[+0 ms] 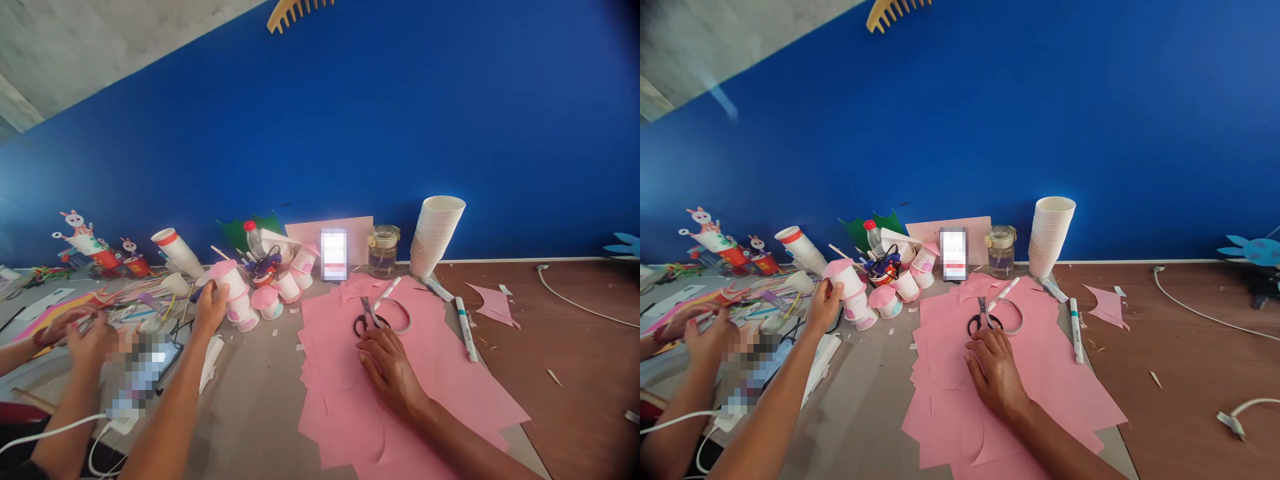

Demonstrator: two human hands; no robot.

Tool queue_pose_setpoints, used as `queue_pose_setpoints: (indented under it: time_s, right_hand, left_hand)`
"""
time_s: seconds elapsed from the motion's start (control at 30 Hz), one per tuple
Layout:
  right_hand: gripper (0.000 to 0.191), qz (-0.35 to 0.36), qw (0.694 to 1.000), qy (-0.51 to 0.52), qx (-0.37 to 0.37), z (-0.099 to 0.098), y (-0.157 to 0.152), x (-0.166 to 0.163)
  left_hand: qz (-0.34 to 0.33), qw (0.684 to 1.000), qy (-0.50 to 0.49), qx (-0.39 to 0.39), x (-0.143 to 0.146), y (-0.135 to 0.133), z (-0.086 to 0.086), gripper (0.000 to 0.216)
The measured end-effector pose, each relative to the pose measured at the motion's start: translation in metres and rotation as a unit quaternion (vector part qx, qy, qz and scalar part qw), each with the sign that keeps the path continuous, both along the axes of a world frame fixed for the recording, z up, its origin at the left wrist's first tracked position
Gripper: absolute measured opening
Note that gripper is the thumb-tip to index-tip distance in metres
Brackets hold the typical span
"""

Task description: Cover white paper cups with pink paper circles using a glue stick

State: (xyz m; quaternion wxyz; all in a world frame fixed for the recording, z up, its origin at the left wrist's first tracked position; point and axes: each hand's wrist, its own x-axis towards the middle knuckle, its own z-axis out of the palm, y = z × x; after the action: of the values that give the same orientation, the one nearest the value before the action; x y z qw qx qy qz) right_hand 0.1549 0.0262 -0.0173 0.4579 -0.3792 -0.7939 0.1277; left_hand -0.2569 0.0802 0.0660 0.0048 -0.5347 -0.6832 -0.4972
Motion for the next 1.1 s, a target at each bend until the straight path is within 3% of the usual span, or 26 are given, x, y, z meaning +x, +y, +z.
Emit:
queue_pose_setpoints:
  time_s: [0.13, 0.2, 0.3, 0.4, 0.43, 0.5, 0.63, 0.83, 0.97, 1.1]
  right_hand:
    - [0.016, -0.007, 1.0, 0.002, 0.009, 0.001, 0.0, 0.0]
    - [0.017, -0.008, 1.0, 0.004, 0.014, 0.003, 0.0, 0.001]
    - [0.018, -0.012, 1.0, 0.012, 0.021, 0.004, 0.0, 0.001]
    - [0.019, -0.014, 0.999, 0.023, 0.027, 0.003, 0.0, 0.002]
    - [0.019, -0.014, 0.999, 0.024, 0.028, 0.002, 0.0, 0.002]
    - [0.02, -0.019, 0.999, 0.025, 0.028, 0.001, -0.001, 0.002]
    - [0.022, -0.031, 0.999, 0.029, 0.034, 0.003, -0.002, 0.003]
    - [0.02, -0.031, 0.999, 0.024, 0.03, 0.007, -0.004, 0.003]
    - [0.019, -0.021, 0.999, 0.024, 0.023, 0.006, -0.003, 0.003]
    - [0.019, -0.008, 0.999, 0.031, 0.021, 0.005, -0.002, 0.003]
  left_hand:
    - [0.034, 0.997, -0.001, 0.075, 0.013, -0.01, -0.001, 0.05]
    - [0.082, 0.983, 0.025, 0.16, 0.03, -0.022, -0.004, 0.047]
    - [0.057, 0.974, 0.049, 0.215, 0.07, -0.045, -0.013, 0.041]
    - [-0.114, 0.982, 0.107, 0.102, 0.12, -0.062, -0.028, 0.026]
    - [-0.187, 0.973, 0.127, 0.041, 0.135, -0.065, -0.033, 0.024]
    - [-0.256, 0.954, 0.15, -0.028, 0.158, -0.063, -0.045, 0.025]
    - [-0.285, 0.938, 0.164, -0.105, 0.177, -0.05, -0.062, 0.031]
    - [-0.307, 0.926, 0.179, -0.13, 0.183, -0.04, -0.074, 0.033]
    - [-0.311, 0.926, 0.169, -0.131, 0.19, -0.04, -0.075, 0.033]
    - [-0.32, 0.924, 0.17, -0.121, 0.195, -0.043, -0.063, 0.031]
